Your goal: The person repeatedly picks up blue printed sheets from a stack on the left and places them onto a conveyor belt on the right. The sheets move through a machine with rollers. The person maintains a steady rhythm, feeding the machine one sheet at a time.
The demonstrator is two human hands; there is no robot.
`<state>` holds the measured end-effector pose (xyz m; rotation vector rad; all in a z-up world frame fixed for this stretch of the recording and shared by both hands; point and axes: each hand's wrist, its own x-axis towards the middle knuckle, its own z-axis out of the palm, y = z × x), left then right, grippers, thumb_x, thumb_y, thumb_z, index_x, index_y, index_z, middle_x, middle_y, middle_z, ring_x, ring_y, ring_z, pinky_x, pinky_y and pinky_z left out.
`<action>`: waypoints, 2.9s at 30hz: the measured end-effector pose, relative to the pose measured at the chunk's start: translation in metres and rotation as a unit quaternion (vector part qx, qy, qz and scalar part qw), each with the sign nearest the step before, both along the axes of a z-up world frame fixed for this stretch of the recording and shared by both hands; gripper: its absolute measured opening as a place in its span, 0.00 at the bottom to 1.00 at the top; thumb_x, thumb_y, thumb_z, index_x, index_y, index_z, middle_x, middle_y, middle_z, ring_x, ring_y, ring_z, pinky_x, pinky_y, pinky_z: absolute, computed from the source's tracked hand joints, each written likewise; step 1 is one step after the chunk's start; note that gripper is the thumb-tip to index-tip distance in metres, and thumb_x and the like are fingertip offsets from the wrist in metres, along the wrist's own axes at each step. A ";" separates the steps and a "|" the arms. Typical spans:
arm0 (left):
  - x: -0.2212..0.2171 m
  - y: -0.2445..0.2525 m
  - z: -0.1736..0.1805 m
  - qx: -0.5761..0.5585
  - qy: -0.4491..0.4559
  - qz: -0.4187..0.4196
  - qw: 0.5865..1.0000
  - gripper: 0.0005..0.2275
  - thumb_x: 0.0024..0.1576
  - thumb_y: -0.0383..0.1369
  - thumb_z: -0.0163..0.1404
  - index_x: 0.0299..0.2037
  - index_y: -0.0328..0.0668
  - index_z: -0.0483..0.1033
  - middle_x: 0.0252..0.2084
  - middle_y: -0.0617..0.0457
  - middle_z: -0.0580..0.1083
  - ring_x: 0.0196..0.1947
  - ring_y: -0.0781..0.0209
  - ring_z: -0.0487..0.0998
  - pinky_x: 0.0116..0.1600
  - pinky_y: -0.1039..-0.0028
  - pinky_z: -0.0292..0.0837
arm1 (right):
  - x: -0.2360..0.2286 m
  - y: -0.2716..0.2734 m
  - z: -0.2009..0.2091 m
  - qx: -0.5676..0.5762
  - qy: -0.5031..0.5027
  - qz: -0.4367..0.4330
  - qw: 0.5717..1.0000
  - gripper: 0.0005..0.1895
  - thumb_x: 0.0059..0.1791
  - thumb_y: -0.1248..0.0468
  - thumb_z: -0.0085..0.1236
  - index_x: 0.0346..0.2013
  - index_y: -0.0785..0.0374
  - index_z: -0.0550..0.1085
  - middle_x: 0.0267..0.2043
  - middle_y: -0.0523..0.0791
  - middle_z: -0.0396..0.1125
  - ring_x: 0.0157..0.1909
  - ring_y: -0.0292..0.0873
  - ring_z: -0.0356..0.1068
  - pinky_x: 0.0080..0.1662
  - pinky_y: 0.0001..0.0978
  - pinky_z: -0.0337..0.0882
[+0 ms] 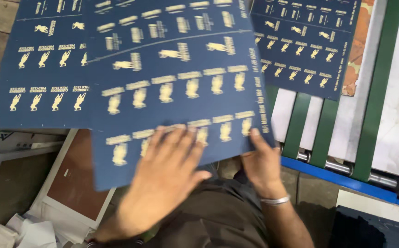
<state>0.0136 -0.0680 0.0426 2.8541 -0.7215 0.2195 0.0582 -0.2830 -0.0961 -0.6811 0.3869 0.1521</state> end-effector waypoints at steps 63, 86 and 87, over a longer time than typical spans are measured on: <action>0.023 0.120 0.007 -0.099 -0.125 0.097 0.982 0.19 0.52 0.28 0.51 0.55 0.37 0.77 0.54 0.47 0.78 0.54 0.50 0.77 0.59 0.61 0.70 | -0.012 -0.119 -0.140 -0.201 0.031 0.004 0.979 0.18 0.59 0.64 0.46 0.60 0.74 0.66 0.50 0.57 0.70 0.48 0.52 0.75 0.51 0.43 0.78; 0.011 0.063 0.011 0.034 -0.063 0.115 0.991 0.24 0.60 0.44 0.53 0.59 0.33 0.74 0.61 0.42 0.72 0.66 0.43 0.67 0.69 0.49 0.59 | 0.000 -0.078 -0.059 -0.138 -0.032 -0.128 0.982 0.17 0.55 0.76 0.53 0.59 0.75 0.70 0.55 0.51 0.70 0.54 0.46 0.74 0.57 0.38 0.75; 0.017 0.071 0.008 0.048 -0.072 0.129 0.988 0.23 0.60 0.42 0.54 0.59 0.33 0.74 0.61 0.42 0.73 0.66 0.43 0.68 0.69 0.51 0.60 | 0.001 -0.093 -0.073 -0.158 -0.022 -0.154 0.975 0.17 0.54 0.77 0.53 0.59 0.74 0.70 0.55 0.51 0.71 0.54 0.45 0.74 0.58 0.38 0.76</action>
